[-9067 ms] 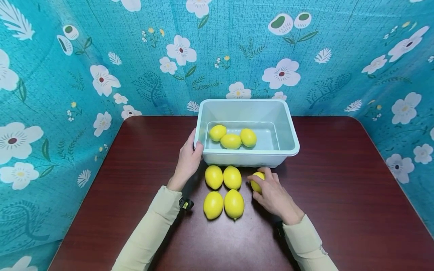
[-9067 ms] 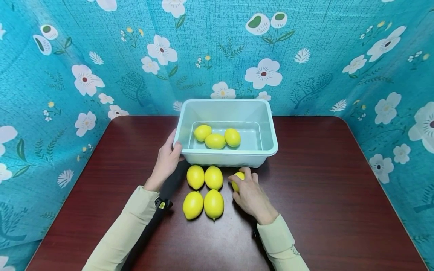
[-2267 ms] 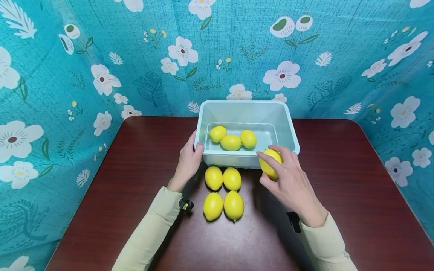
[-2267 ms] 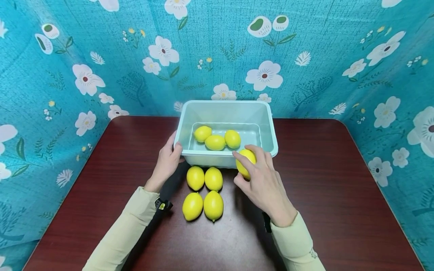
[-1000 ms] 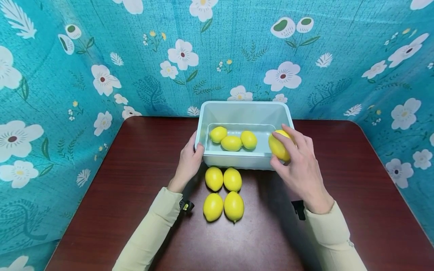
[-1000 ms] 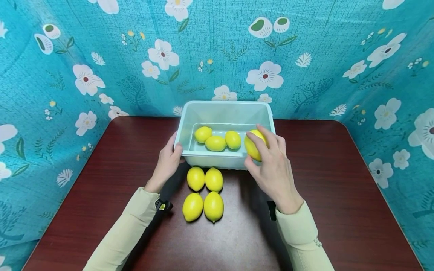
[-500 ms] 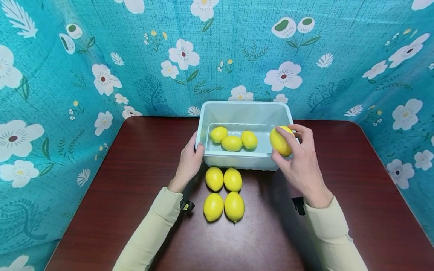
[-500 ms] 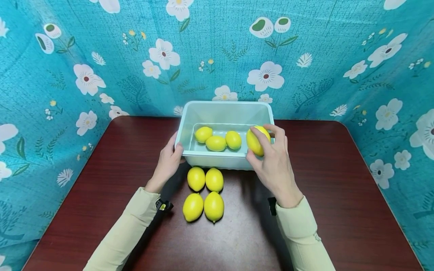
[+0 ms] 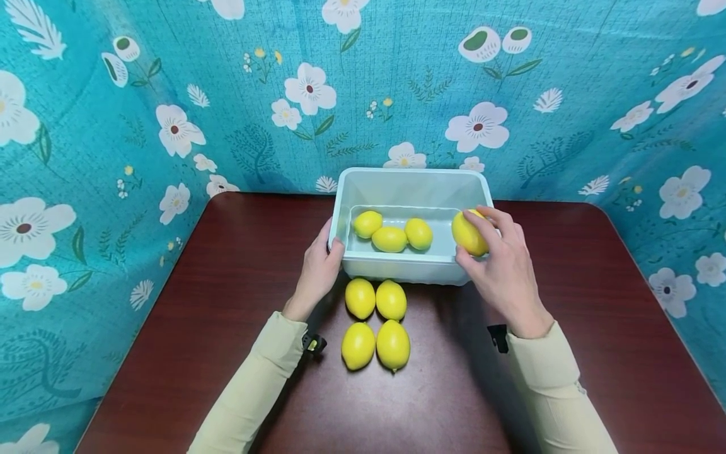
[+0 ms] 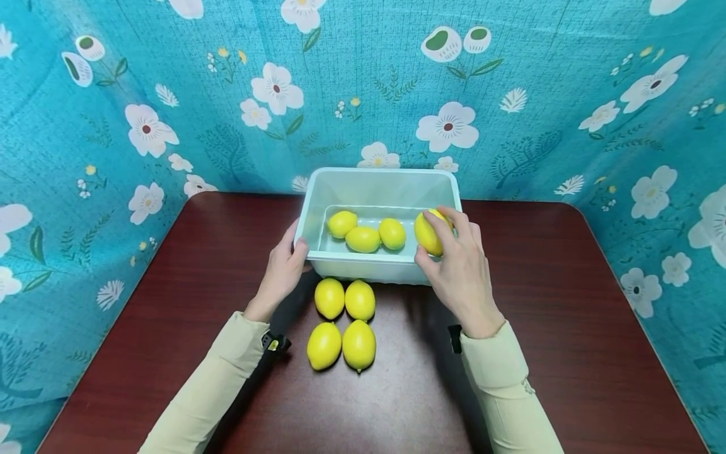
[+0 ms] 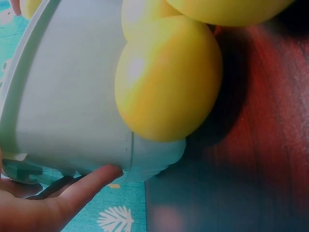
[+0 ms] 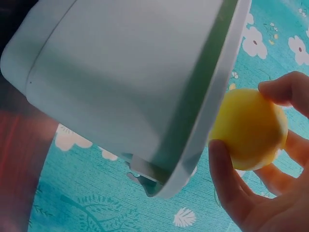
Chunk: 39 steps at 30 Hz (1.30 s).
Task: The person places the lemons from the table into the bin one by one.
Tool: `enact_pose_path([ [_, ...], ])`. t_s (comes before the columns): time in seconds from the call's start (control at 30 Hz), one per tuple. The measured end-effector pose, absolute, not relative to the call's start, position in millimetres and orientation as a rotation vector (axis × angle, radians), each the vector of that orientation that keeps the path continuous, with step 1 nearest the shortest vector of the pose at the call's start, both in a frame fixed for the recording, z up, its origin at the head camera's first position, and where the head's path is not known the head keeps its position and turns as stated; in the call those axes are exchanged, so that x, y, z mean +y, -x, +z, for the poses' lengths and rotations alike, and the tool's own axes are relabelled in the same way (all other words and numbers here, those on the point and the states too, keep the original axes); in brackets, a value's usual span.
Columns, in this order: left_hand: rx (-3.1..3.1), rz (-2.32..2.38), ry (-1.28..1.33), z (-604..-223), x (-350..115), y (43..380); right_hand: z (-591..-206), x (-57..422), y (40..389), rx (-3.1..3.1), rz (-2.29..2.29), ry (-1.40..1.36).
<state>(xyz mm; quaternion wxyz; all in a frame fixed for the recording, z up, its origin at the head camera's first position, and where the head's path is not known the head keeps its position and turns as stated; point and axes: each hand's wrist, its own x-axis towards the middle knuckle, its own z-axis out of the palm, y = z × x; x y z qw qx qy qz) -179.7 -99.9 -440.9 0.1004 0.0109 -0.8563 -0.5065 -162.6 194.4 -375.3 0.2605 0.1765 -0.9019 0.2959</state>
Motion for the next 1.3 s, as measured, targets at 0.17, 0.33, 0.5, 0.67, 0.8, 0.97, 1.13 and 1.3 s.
enact_pose_path([
  [0.17,-2.533,-1.502,-0.042,-439.6,-99.7,179.8,-377.5,193.8,165.3,-2.459,0.789,-0.471],
  [0.33,-2.544,-1.47,-0.027,-440.7,-100.3,180.8,-380.2,192.9,167.9,-2.489,0.788,-0.462],
  [0.5,-2.539,-1.469,-0.032,-441.2,-100.0,180.9,-382.1,192.2,169.1,-2.517,0.794,-0.453],
  [0.67,-2.54,-1.481,-0.037,-441.0,-99.9,180.6,-383.3,191.9,168.5,-2.537,0.796,-0.445],
  [0.8,-2.538,-1.475,-0.035,-441.8,-100.3,181.0,-384.1,191.9,168.8,-2.547,0.785,-0.441],
  [0.97,-2.544,-1.479,-0.034,-441.9,-100.3,181.2,-385.1,191.5,168.9,-2.558,0.771,-0.438],
  [1.13,-2.547,-1.492,-0.039,-440.6,-99.9,180.6,-385.4,192.4,169.4,-2.539,0.765,-0.436],
  [1.3,-2.547,-1.494,-0.043,-439.6,-100.0,180.0,-385.1,191.9,166.9,-2.51,0.765,-0.429],
])
